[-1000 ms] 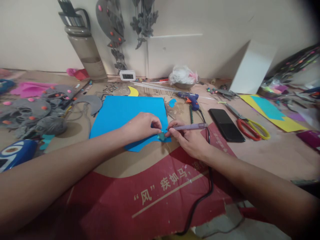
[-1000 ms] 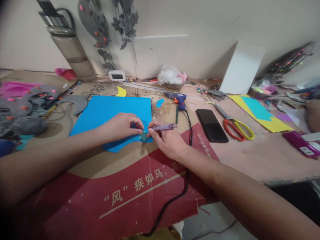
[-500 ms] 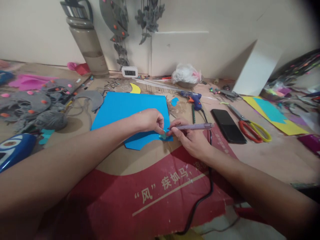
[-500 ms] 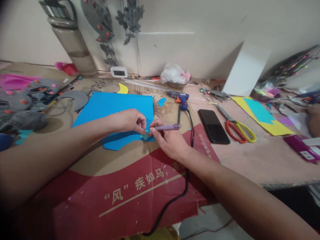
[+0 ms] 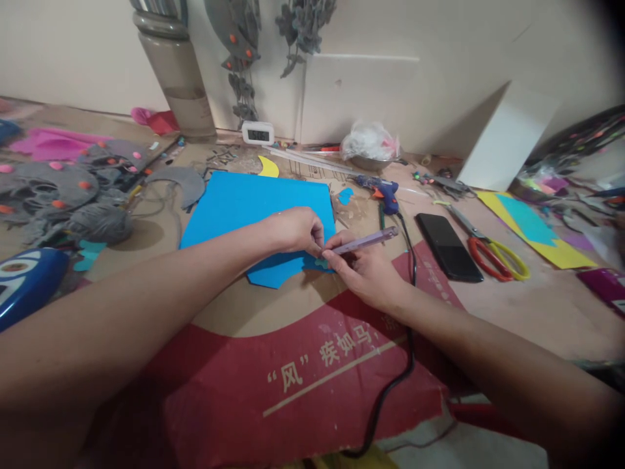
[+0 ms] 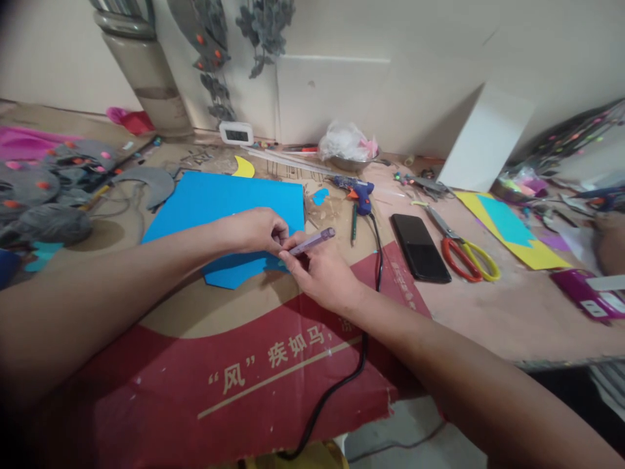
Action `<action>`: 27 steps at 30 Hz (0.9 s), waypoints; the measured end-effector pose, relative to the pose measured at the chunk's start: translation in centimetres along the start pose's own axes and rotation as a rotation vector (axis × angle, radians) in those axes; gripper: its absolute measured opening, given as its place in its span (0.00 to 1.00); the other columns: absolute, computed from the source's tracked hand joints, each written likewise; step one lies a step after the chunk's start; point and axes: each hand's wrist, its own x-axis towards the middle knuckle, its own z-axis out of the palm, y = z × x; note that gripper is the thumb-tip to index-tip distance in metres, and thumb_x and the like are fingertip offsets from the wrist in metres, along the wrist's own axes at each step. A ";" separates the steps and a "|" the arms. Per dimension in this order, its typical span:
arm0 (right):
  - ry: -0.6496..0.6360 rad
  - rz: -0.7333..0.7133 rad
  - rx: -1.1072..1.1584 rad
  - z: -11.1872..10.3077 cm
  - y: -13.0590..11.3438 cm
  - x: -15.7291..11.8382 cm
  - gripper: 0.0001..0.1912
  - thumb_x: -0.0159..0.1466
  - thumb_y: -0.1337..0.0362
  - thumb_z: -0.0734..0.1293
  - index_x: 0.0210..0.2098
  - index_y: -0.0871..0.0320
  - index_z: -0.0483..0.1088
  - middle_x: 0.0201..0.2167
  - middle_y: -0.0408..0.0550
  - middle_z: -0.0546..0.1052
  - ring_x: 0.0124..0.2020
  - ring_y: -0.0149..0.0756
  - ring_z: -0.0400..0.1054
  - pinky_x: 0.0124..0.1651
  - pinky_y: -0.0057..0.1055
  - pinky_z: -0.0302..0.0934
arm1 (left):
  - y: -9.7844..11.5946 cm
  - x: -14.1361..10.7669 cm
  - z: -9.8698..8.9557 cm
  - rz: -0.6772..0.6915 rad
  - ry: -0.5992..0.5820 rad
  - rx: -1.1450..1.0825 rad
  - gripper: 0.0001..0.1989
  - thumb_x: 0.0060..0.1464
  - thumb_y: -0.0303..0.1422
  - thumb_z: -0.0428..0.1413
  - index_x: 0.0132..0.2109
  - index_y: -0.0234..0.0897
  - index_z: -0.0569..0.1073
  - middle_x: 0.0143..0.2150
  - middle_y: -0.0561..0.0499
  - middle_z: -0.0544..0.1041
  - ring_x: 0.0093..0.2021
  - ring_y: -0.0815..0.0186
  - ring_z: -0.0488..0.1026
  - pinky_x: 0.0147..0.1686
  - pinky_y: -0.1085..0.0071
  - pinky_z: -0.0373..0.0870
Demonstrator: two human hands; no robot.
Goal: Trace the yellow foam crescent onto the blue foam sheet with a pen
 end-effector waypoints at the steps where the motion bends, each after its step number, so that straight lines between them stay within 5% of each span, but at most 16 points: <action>1: -0.002 -0.003 -0.010 0.1 0.0 0.0 0.11 0.70 0.59 0.62 0.35 0.57 0.71 0.31 0.46 0.76 0.33 0.36 0.70 0.37 0.34 0.63 | 0.0 0.0 0.0 -0.005 -0.002 0.001 0.05 0.46 0.31 0.63 0.34 0.37 0.80 0.28 0.55 0.77 0.30 0.68 0.68 0.29 0.72 0.57; 27: -0.004 -0.009 -0.096 0.4 -0.3 0.2 0.16 0.70 0.57 0.61 0.30 0.56 0.71 0.29 0.48 0.75 0.31 0.38 0.69 0.37 0.36 0.61 | 0.0 0.0 0.1 -0.023 0.027 -0.006 0.07 0.46 0.32 0.64 0.35 0.38 0.81 0.29 0.55 0.78 0.31 0.67 0.70 0.29 0.72 0.58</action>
